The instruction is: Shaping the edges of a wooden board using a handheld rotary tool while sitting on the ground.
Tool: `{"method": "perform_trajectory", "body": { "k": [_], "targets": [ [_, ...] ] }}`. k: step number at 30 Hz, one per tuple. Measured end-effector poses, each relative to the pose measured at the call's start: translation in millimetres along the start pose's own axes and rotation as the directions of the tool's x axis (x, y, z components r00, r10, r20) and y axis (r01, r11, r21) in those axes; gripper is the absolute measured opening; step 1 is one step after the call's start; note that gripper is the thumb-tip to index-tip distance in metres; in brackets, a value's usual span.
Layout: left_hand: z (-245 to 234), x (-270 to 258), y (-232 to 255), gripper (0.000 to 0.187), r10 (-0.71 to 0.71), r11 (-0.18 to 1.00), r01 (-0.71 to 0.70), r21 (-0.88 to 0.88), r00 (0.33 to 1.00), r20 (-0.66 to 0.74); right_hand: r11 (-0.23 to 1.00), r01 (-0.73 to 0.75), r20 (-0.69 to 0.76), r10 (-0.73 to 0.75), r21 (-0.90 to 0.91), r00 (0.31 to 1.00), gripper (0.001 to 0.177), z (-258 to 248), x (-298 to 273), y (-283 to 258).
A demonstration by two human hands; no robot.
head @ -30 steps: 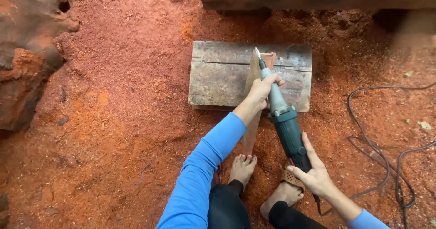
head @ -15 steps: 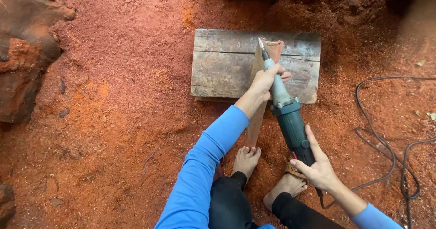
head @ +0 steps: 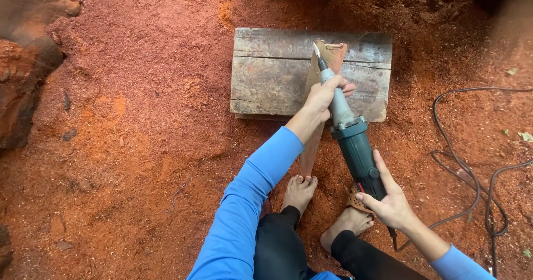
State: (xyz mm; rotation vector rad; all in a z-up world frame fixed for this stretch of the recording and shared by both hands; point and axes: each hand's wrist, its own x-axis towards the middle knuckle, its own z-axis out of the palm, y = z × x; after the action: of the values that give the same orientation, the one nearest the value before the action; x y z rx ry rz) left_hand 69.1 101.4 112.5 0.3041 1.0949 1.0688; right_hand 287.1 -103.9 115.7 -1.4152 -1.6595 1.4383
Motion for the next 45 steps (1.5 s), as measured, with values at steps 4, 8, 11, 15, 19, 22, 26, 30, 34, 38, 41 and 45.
{"method": "perform_trajectory", "body": {
  "k": [4,8,11,15,19,22,26,30,34,38,41,45],
  "targets": [
    [1,-4,1,0.033,0.004,1.000,-0.004,-0.004,1.000,0.003,1.000,-0.021,0.009,0.021,-0.006,1.000,0.113,-1,0,2],
    [2,-9,2,0.039,0.003,1.000,-0.003,-0.011,1.000,0.006,1.000,-0.001,0.016,0.001,-0.010,1.000,0.112,-2,-2,3],
    [2,-10,1,0.039,0.015,1.000,-0.015,-0.025,1.000,0.009,1.000,-0.013,0.017,0.013,-0.004,1.000,0.112,-3,-2,3],
    [-1,-5,-6,0.035,0.015,0.999,-0.015,-0.051,1.000,-0.003,1.000,-0.030,0.019,0.030,0.007,0.999,0.112,-4,-3,1],
    [-2,-6,-7,0.035,0.011,0.999,-0.011,-0.053,1.000,-0.001,0.997,-0.074,0.012,0.074,-0.020,0.997,0.113,-6,-4,2],
    [-3,-6,-8,0.035,0.014,0.997,-0.014,-0.073,1.000,0.002,0.994,-0.104,0.019,0.104,-0.030,0.994,0.114,-8,-3,1],
    [-5,-5,-9,0.033,0.005,0.996,-0.004,-0.090,1.000,0.015,0.988,-0.142,0.024,0.144,-0.057,0.989,0.115,-9,-3,0],
    [-7,-2,-11,0.033,0.001,0.995,0.002,-0.097,0.999,0.033,0.985,-0.140,0.017,0.142,-0.100,0.990,0.116,-9,-3,4],
    [-8,-2,-11,0.033,-0.002,0.994,0.006,-0.106,0.999,0.038,0.980,-0.170,0.023,0.174,-0.105,0.985,0.117,-10,-3,2],
    [-8,-3,-12,0.033,-0.006,0.994,0.011,-0.110,0.999,0.048,0.981,-0.171,0.020,0.174,-0.095,0.985,0.116,-12,-4,-4],
    [-9,-5,-12,0.035,-0.017,0.995,0.023,-0.100,0.998,0.054,0.981,-0.171,0.018,0.173,-0.093,0.985,0.117,-12,-4,-3],
    [-10,-4,-12,0.035,-0.021,0.995,0.027,-0.095,0.997,0.071,0.983,-0.147,0.022,0.151,-0.111,0.988,0.117,-13,-4,-1]
  ]
}}
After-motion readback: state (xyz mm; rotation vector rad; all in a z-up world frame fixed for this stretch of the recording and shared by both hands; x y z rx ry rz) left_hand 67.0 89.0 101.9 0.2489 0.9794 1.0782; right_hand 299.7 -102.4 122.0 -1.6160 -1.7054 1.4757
